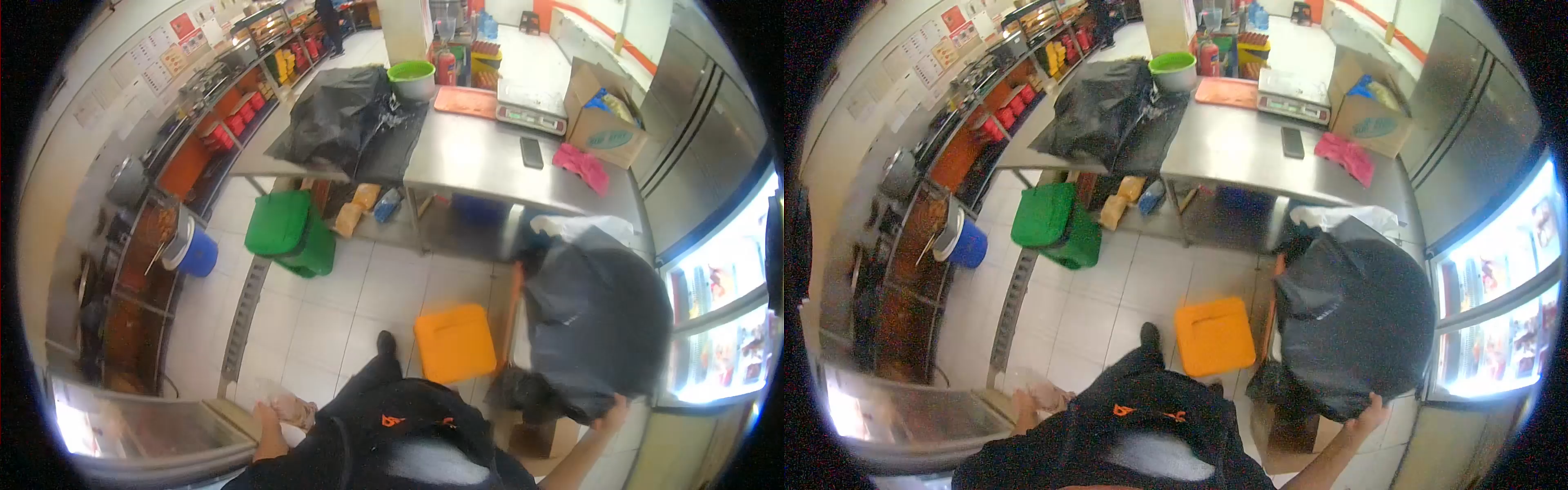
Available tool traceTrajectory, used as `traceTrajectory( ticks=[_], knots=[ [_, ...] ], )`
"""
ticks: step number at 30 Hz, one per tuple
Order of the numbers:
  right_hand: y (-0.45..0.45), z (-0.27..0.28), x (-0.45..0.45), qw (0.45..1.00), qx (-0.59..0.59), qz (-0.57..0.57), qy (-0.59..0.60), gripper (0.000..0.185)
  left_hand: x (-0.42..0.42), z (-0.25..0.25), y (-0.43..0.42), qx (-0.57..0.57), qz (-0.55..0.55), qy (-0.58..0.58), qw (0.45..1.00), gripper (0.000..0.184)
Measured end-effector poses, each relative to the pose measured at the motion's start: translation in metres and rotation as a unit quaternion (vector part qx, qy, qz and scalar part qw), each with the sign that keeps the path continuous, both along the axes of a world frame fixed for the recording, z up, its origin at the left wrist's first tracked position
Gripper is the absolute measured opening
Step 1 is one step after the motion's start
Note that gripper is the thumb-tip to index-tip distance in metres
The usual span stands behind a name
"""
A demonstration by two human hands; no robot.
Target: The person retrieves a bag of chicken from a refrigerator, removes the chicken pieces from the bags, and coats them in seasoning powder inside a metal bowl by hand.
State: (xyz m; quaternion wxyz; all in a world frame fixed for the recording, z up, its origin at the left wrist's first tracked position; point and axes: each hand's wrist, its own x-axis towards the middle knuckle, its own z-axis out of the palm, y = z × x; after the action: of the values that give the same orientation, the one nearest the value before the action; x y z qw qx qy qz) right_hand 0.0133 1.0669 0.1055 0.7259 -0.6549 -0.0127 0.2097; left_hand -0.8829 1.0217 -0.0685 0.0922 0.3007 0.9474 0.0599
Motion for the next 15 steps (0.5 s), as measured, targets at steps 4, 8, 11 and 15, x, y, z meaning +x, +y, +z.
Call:
traceTrajectory(
  ticks=[4,8,11,15],
  knots=[
    [0.135,0.004,-0.079,0.997,0.061,0.042,0.028,0.039,-0.007,-0.016,0.101,-0.115,-0.107,0.053,0.986,0.044],
    [0.343,0.003,-0.182,0.987,0.100,0.086,0.093,0.034,-0.038,-0.067,0.174,-0.050,-0.185,0.058,0.980,0.046],
    [0.490,0.010,-0.256,0.994,0.044,0.065,0.075,0.044,-0.051,-0.059,0.227,0.032,-0.182,-0.053,0.981,0.044],
    [0.632,-0.006,-0.334,0.987,0.093,0.046,0.120,0.061,-0.053,-0.014,0.298,0.127,-0.188,-0.168,0.959,0.043]
  ],
)
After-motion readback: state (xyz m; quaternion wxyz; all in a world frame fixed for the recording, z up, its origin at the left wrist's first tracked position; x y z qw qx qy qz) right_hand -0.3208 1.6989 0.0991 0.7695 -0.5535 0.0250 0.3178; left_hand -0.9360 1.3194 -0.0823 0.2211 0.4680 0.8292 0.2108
